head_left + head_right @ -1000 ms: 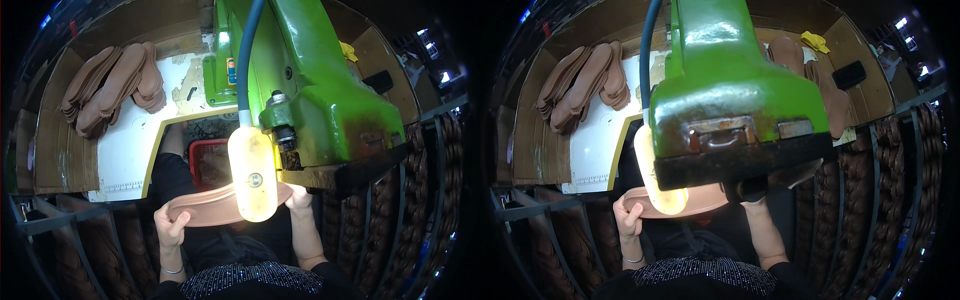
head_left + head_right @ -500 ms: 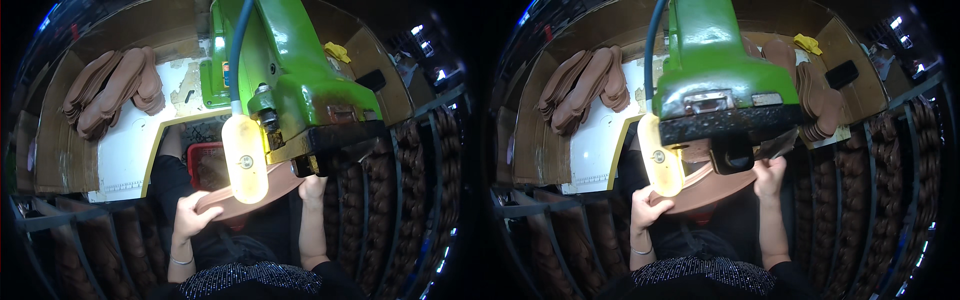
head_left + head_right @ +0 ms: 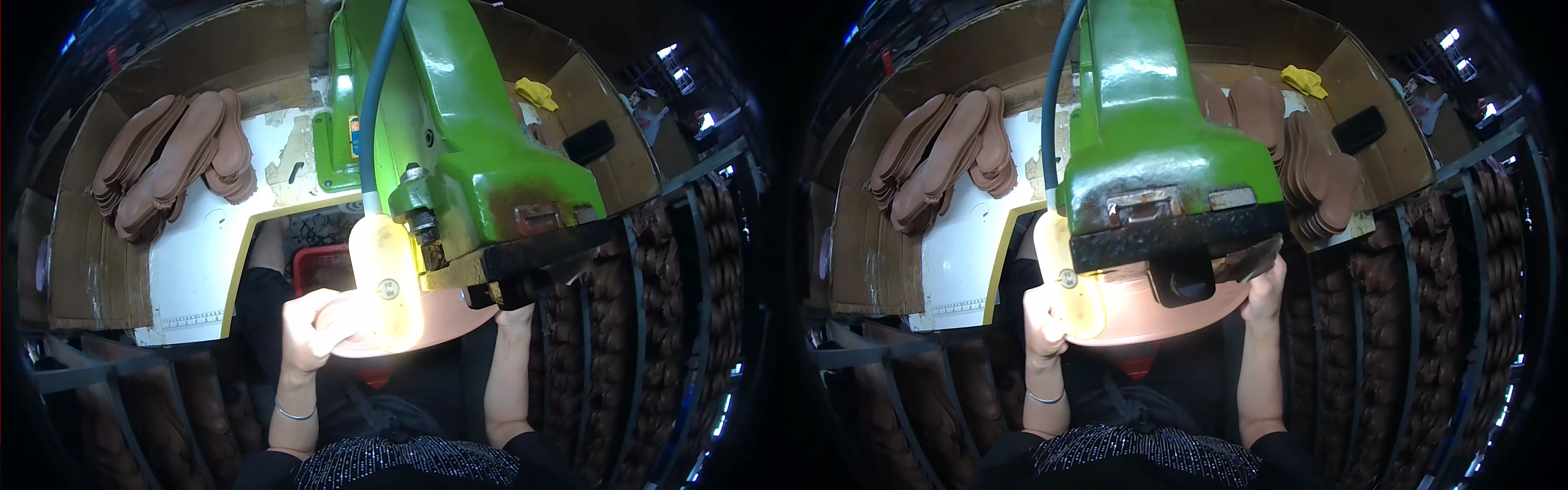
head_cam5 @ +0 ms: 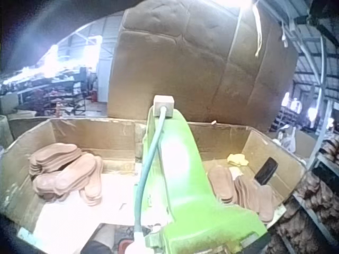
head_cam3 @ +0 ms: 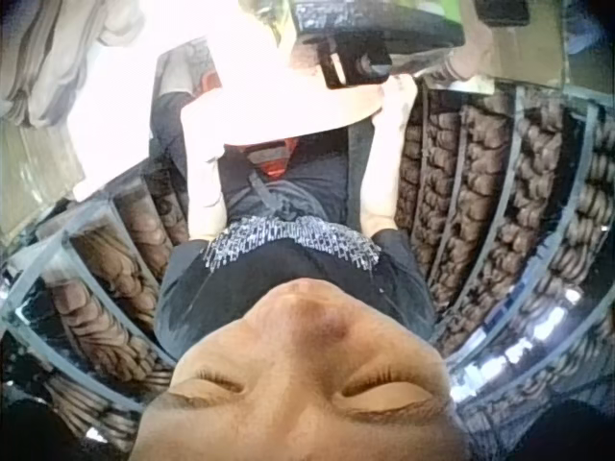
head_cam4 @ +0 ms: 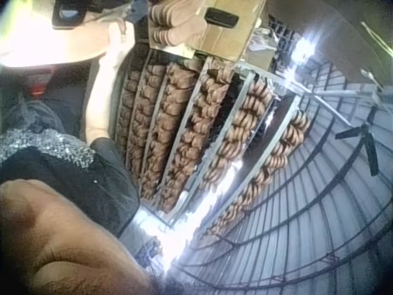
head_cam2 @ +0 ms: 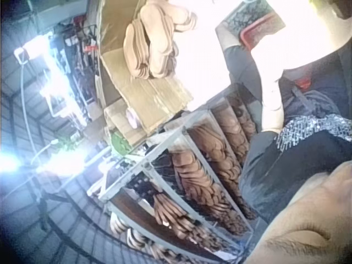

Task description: The person takes shoe soles one by one from a box, trims their edges using a machine, and stacks the soles into another box.

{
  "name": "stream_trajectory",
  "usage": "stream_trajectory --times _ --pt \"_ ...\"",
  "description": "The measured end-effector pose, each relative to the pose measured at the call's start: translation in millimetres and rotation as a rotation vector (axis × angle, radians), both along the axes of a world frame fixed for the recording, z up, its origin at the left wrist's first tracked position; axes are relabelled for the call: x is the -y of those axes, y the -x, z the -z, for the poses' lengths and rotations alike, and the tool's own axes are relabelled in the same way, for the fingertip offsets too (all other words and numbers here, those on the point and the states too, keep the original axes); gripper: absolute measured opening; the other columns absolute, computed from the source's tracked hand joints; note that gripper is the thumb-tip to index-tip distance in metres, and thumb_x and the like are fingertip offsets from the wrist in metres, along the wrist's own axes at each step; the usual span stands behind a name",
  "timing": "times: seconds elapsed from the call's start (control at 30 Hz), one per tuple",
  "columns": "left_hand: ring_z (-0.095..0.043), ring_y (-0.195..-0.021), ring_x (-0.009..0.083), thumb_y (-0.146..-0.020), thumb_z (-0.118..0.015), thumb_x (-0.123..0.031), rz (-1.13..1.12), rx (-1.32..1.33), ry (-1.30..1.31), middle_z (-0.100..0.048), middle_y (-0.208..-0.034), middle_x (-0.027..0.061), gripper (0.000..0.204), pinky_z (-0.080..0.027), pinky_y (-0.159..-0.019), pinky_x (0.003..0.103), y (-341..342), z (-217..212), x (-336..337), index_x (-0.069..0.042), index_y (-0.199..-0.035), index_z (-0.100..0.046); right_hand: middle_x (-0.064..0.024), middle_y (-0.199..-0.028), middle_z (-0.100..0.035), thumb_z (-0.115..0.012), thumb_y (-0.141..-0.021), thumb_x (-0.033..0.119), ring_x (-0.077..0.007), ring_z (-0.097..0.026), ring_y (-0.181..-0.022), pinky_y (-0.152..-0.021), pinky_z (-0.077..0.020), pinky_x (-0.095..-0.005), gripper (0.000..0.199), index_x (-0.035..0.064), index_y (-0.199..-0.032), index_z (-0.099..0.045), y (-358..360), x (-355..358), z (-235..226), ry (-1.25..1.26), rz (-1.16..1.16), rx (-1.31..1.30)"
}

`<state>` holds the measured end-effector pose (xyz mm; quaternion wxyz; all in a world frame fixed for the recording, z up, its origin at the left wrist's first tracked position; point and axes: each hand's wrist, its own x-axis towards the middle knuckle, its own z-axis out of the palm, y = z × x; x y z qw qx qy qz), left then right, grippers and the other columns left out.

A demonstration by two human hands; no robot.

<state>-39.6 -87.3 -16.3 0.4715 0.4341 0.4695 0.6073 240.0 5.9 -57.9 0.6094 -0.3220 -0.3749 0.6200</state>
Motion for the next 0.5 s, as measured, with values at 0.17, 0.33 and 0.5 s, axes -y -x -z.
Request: stream_trajectory --times 0.17,0.33,0.5 --pt "-0.059 -0.062 0.0108 -0.066 -0.068 -0.007 -0.030 0.083 0.245 -0.065 -0.072 0.0099 0.023 -0.046 -0.059 0.022 32 9 21 0.009 -0.083 -0.063 -0.0076 -0.110 -0.055 -0.052 -0.077 -0.005 -0.0186 -0.056 -0.100 -0.085 -0.0465 -0.0291 0.045 0.0022 -0.121 -0.045 21 22 21 0.140 -0.003 -0.032" --pt "-0.057 -0.060 0.0098 -0.067 -0.068 -0.009 -0.108 0.115 0.282 -0.064 -0.071 0.0087 0.022 -0.045 -0.059 0.021 52 16 53 0.007 -0.080 -0.061 -0.0072 -0.111 -0.055 -0.055 -0.074 -0.006 -0.0175 -0.055 -0.100 -0.087 -0.0443 -0.0300 0.045 0.0013 -0.118 -0.048 46 37 27 0.064 -0.082 0.030" --pt "-0.056 -0.062 0.0092 -0.068 -0.072 -0.013 -0.143 0.139 0.329 -0.063 -0.072 0.0085 0.025 -0.044 -0.059 0.021 67 32 93 0.005 -0.081 -0.059 -0.0092 -0.095 -0.061 -0.059 -0.078 0.000 -0.0177 -0.059 -0.087 -0.079 -0.0473 -0.0311 0.025 -0.0012 -0.102 -0.057 62 40 24 -0.196 -0.171 0.360"
